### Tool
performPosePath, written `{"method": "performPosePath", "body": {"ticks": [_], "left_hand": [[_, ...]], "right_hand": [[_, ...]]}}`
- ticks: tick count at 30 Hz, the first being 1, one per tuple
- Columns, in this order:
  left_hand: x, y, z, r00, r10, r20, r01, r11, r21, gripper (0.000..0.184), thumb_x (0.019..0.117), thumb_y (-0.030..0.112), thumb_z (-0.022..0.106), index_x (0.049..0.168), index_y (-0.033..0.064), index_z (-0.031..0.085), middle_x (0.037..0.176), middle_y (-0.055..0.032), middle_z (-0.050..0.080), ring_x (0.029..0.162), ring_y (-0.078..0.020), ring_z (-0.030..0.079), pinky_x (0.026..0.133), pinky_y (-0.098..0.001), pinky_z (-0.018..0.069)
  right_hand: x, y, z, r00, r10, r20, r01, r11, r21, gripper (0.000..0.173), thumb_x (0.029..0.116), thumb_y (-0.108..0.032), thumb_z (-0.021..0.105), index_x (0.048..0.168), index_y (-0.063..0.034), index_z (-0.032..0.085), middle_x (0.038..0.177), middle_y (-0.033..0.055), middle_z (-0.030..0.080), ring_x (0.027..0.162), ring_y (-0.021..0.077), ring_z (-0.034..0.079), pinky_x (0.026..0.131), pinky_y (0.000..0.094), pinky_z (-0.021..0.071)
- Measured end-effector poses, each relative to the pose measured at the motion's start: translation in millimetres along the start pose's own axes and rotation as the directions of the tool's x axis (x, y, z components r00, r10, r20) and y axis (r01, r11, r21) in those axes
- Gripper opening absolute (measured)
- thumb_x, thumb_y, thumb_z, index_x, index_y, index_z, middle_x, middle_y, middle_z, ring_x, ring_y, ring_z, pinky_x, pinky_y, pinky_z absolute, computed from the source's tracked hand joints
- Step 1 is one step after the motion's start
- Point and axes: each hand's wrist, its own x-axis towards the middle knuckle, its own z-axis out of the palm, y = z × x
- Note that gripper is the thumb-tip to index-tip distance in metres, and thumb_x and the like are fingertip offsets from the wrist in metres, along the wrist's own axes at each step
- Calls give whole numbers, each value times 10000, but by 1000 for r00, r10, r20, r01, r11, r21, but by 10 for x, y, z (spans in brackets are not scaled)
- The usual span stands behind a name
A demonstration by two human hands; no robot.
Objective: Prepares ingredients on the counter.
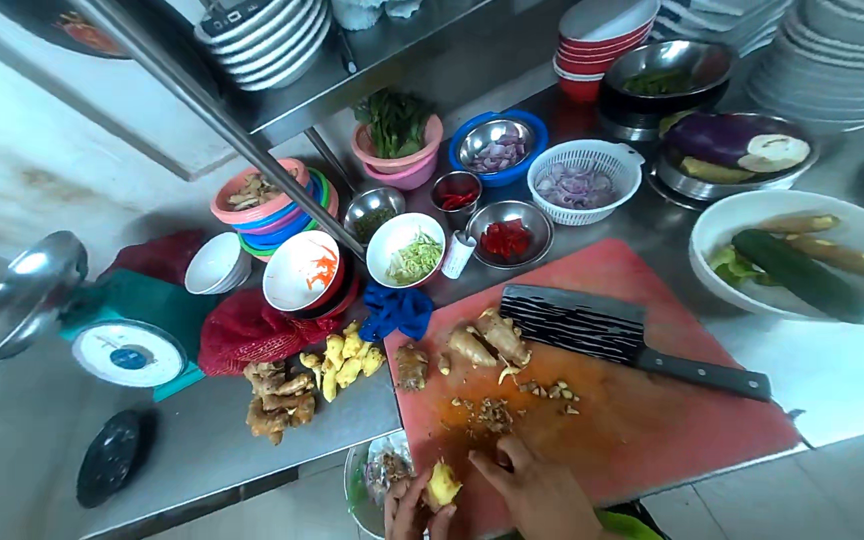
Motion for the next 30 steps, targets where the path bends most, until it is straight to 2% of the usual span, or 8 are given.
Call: {"method": "performPosePath", "body": {"ticks": [5, 8, 11, 13, 16, 20, 23, 30], "left_hand": [[-23, -4, -57, 1000, -21, 13, 23, 994, -108, 452, 832, -6, 794, 1261, 22, 654, 1363, -112, 564, 1180, -147, 641, 939, -329, 607], [-39, -10, -35, 1000, -22, 19, 24, 991, -129, 464, 819, -61, 781, 1257, -5, 638, 1348, -121, 597, 1149, -155, 671, 931, -338, 614], [-36, -45, 14, 1000, 17, -10, -18, 998, -61, 451, 782, -62, 807, 1203, -38, 645, 1273, -126, 629, 1105, -130, 681, 920, -317, 612], [-14, -76, 27, 995, 92, -33, -89, 993, 82, 406, 772, -21, 830, 1138, -73, 662, 1210, -184, 642, 1100, -141, 673, 918, -294, 597], [23, -89, 54, 973, 228, -34, -199, 906, 374, 302, 760, 57, 852, 1022, -39, 736, 1083, -206, 694, 1084, -174, 678, 951, -251, 557], [44, -145, 95, 948, 317, -37, -263, 844, 467, 254, 761, 107, 851, 975, 8, 755, 999, -161, 692, 1026, -144, 672, 954, -200, 525], [59, -137, 80, 947, 321, -29, -272, 844, 462, 239, 765, 105, 844, 967, 5, 764, 976, -161, 694, 1004, -138, 673, 945, -194, 524], [67, -165, 68, 940, 341, 8, -304, 825, 477, 235, 773, 112, 832, 983, 24, 772, 980, -151, 698, 1015, -118, 673, 948, -171, 514]], "right_hand": [[146, 93, 27, 990, 80, -120, -96, 987, -127, 454, 753, 14, 779, 1123, -249, 806, 1001, 159, 698, 766, 310, 731, 458, 388, 567], [136, 126, 11, 976, 41, -214, -67, 991, -118, 407, 777, -24, 746, 1101, -261, 810, 992, 141, 694, 757, 285, 724, 454, 361, 557], [29, -52, -140, 995, 101, -7, -100, 993, 58, 312, 885, -75, 718, 1146, -222, 806, 1051, 182, 713, 779, 332, 737, 524, 446, 592], [46, -104, -300, 938, 250, 241, -306, 923, 234, 299, 993, -124, 618, 1259, -137, 755, 1158, 240, 718, 922, 421, 737, 735, 574, 604], [103, -33, -374, 856, 315, 410, -468, 808, 357, 357, 1027, -147, 573, 1363, -91, 681, 1209, 240, 705, 1062, 420, 702, 918, 572, 561], [108, -137, -523, 817, 278, 505, -459, 844, 279, 393, 1049, -165, 524, 1420, -184, 651, 1188, 235, 714, 1054, 418, 703, 901, 561, 563], [112, -187, -680, 731, 279, 623, -488, 852, 191, 402, 1075, -199, 474, 1448, -196, 623, 1290, 275, 642, 1095, 439, 676, 916, 569, 554], [152, -148, -739, 655, 212, 725, -452, 879, 151, 421, 1085, -221, 448, 1480, -253, 589, 1365, 270, 592, 1120, 432, 664, 929, 562, 548]]}}
